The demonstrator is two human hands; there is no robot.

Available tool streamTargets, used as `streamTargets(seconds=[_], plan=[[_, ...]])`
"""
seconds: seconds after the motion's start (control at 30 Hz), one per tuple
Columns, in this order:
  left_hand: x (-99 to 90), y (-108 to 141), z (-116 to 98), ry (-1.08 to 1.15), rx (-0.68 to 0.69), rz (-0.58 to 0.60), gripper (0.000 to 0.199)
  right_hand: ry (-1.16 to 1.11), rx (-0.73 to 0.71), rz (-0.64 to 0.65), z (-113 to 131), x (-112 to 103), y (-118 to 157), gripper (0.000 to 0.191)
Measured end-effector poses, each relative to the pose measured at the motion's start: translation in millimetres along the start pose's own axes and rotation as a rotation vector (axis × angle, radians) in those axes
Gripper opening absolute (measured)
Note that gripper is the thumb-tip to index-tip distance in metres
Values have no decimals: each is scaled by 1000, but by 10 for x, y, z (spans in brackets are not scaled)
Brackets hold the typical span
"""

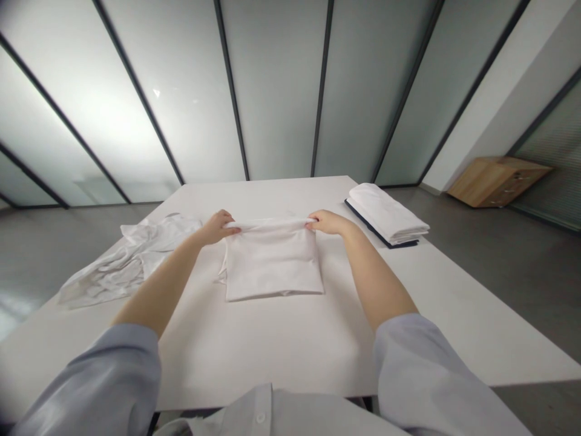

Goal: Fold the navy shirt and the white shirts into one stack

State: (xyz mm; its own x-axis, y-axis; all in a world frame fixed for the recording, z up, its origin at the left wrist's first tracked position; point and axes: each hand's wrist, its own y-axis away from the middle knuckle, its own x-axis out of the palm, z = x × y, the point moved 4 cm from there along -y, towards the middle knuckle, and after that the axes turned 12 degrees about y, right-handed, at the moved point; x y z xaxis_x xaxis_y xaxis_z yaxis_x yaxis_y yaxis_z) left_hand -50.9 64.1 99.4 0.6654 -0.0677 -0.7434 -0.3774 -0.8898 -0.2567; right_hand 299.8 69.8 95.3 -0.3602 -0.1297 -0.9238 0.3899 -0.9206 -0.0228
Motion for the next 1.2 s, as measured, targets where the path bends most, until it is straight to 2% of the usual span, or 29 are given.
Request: streamTargets(seconds=[0.07, 0.17, 0.2, 0.33, 0.4, 0.47, 0.53, 0.6, 0.63, 0.7, 0.77, 0.87, 0.97, 1.07, 1.2], plan=[[-147, -161, -108, -145, 57, -8, 29, 89, 9, -97, -1, -159, -112, 15], [-325, -427, -249, -318, -31, 19, 32, 180, 39, -224, 12, -396, -319, 17], [-389, -510, -314, -365, -57, -7, 32, 201, 55, -278, 21, -483, -383, 19], [-615, -696, -626, -454, -10, -274, 32, 243, 42, -616, 124, -804, -473, 25], [-620, -657, -697, -461, 55, -366, 32, 271, -22, -748, 194, -819, -390, 29], [-505, -525, -643, -462, 102, -374, 34, 312, -82, -784, 238, -662, -237, 31], [-267, -320, -481, -464, 129, -291, 38, 344, -112, -711, 231, -346, -51, 35], [63, -79, -266, -458, 141, -115, 43, 358, -144, -533, 187, 65, 131, 40], [246, 42, -154, -449, 129, 16, 43, 353, -166, -428, 159, 271, 215, 43], [554, 262, 32, -415, 66, 225, 37, 338, -192, -213, 99, 615, 352, 46], [707, 403, 126, -380, 15, 235, 34, 337, -162, -116, 44, 791, 435, 45], [753, 494, 169, -303, -18, 141, 39, 345, -108, -109, 4, 834, 446, 45], [730, 537, 209, -193, 5, 59, 52, 289, -121, -149, -25, 848, 384, 47], [710, 580, 282, -136, 17, 18, 61, 189, -186, -261, -94, 912, 340, 48], [655, 609, 353, -105, -55, -13, 64, 105, -237, -387, -227, 1000, 343, 53]])
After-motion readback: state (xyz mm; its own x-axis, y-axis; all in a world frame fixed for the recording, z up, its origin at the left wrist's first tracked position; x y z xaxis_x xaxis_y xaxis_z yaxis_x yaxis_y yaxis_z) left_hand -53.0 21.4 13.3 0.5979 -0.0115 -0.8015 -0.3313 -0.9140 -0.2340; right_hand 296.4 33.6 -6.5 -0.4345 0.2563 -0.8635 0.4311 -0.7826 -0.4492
